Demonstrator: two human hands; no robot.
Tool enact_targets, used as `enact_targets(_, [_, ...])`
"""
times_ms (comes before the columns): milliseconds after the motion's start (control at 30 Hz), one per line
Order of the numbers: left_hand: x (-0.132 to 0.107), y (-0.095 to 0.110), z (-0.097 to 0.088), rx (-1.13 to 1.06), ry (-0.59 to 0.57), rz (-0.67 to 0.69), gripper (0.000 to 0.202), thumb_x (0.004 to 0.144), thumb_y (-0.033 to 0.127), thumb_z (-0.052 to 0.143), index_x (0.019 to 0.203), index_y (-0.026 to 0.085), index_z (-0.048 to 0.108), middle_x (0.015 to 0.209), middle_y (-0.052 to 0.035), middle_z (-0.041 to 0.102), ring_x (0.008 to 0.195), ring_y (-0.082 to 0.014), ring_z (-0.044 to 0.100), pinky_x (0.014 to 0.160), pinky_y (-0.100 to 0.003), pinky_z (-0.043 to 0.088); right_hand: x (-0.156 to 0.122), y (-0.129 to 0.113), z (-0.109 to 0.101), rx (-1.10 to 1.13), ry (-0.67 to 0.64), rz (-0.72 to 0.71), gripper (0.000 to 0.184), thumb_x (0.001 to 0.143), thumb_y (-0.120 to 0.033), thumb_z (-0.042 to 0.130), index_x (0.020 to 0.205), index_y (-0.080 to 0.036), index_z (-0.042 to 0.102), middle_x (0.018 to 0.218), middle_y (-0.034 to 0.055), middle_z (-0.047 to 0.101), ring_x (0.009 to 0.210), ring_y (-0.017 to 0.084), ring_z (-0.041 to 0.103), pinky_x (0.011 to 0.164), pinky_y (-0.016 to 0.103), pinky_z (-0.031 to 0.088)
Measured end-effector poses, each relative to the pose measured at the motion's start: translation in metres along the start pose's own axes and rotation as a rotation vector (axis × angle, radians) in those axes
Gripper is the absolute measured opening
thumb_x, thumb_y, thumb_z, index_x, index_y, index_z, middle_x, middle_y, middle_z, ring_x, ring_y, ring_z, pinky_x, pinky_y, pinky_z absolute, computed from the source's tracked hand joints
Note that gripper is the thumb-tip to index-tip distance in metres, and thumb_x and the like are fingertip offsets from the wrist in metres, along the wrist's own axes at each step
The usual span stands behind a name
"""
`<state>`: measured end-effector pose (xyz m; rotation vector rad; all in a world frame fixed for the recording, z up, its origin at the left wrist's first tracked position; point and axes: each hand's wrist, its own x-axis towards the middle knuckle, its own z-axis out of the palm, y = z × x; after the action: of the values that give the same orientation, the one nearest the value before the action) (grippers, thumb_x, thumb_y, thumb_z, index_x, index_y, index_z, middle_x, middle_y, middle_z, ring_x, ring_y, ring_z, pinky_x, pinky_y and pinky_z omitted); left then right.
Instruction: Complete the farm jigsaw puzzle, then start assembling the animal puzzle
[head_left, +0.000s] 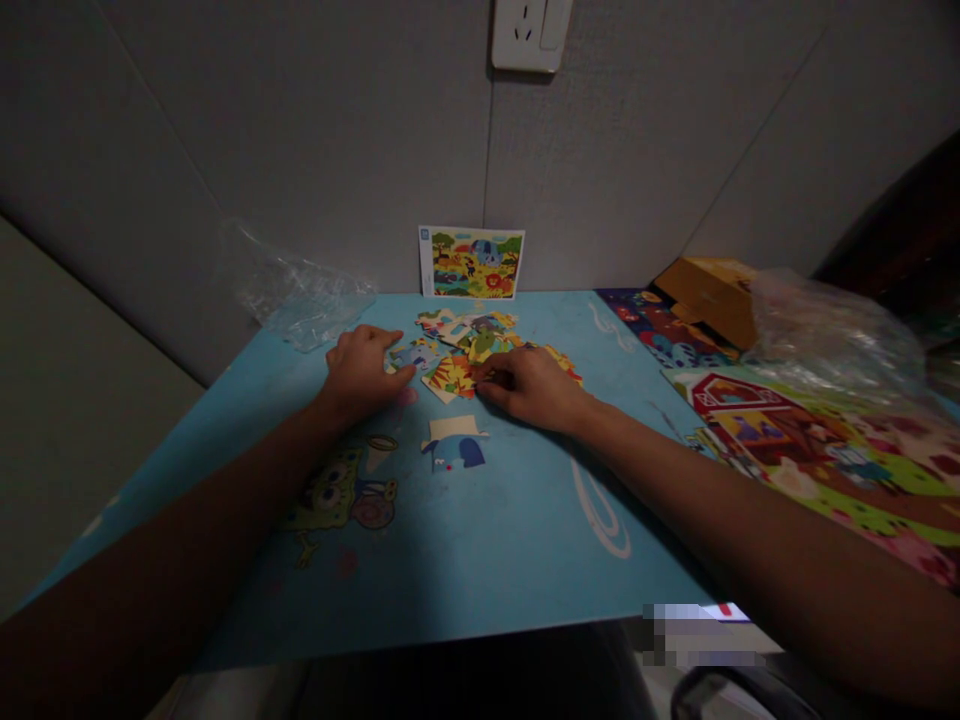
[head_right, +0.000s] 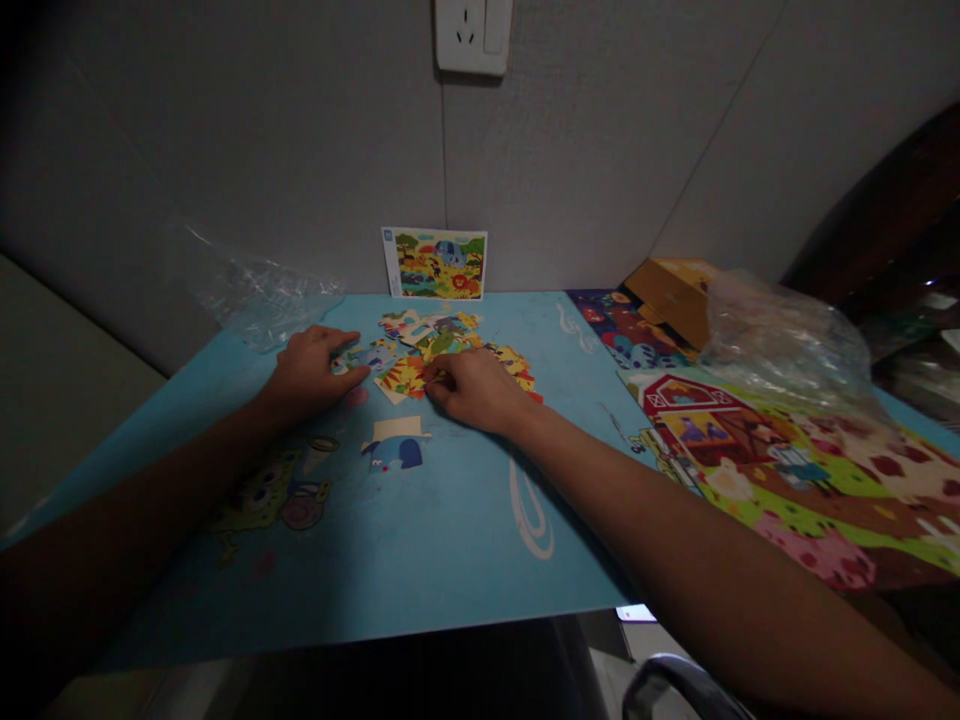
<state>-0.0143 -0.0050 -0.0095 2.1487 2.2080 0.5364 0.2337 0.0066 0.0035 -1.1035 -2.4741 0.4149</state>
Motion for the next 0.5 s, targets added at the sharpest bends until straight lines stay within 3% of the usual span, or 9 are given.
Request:
enact_targets(133, [0.0002, -0.0015, -0.0007, 0.067, -0.081, -0.076, 0.064, 0.079, 0.056, 0.052, 0.129, 0.018, 0.063, 0.138, -0.0185, 0.051, 0.129, -0.0429, 0.040, 0.105, -0.060, 0.036, -0.0004, -0.0007, 0.0002, 0.006, -0.007, 0.002, 0.019, 0.083, -0.024, 0.059, 0.093, -0.017, 0.073, 0.073, 0.0039, 0.068, 0.063, 0.014, 0.055, 0.063, 0.027, 0.033])
enact_targets(333, [0.0006, -0.0008, -0.0024, 0.016, -0.059, -0.115, 0.052, 0.075, 0.056, 0.059, 0.115, 0.023, 0.066, 0.131, -0.0143, 0.056, 0.128, -0.0406, 0.043, 0.104, -0.057, 0.037, -0.0002, -0.0003, 0.0011, 0.007, -0.016, 0.003, 0.018, 0.083, -0.024, 0.058, 0.092, -0.018, 0.073, 0.073, 0.0035, 0.068, 0.065, 0.014, 0.056, 0.062, 0.027, 0.033])
enact_targets(500, [0.0010, 0.0007, -0.0014, -0.123, 0.003, -0.191, 0.051, 0.070, 0.048, 0.067, 0.113, 0.022, 0.056, 0.113, -0.0091, 0.064, 0.114, -0.0330, 0.056, 0.097, -0.049, 0.044, -0.0002, 0.0008, 0.0023, 0.028, -0.015, -0.007, 0.016, 0.084, -0.024, 0.058, 0.088, -0.017, 0.072, 0.071, 0.0029, 0.067, 0.062, 0.014, 0.054, 0.061, 0.028, 0.031])
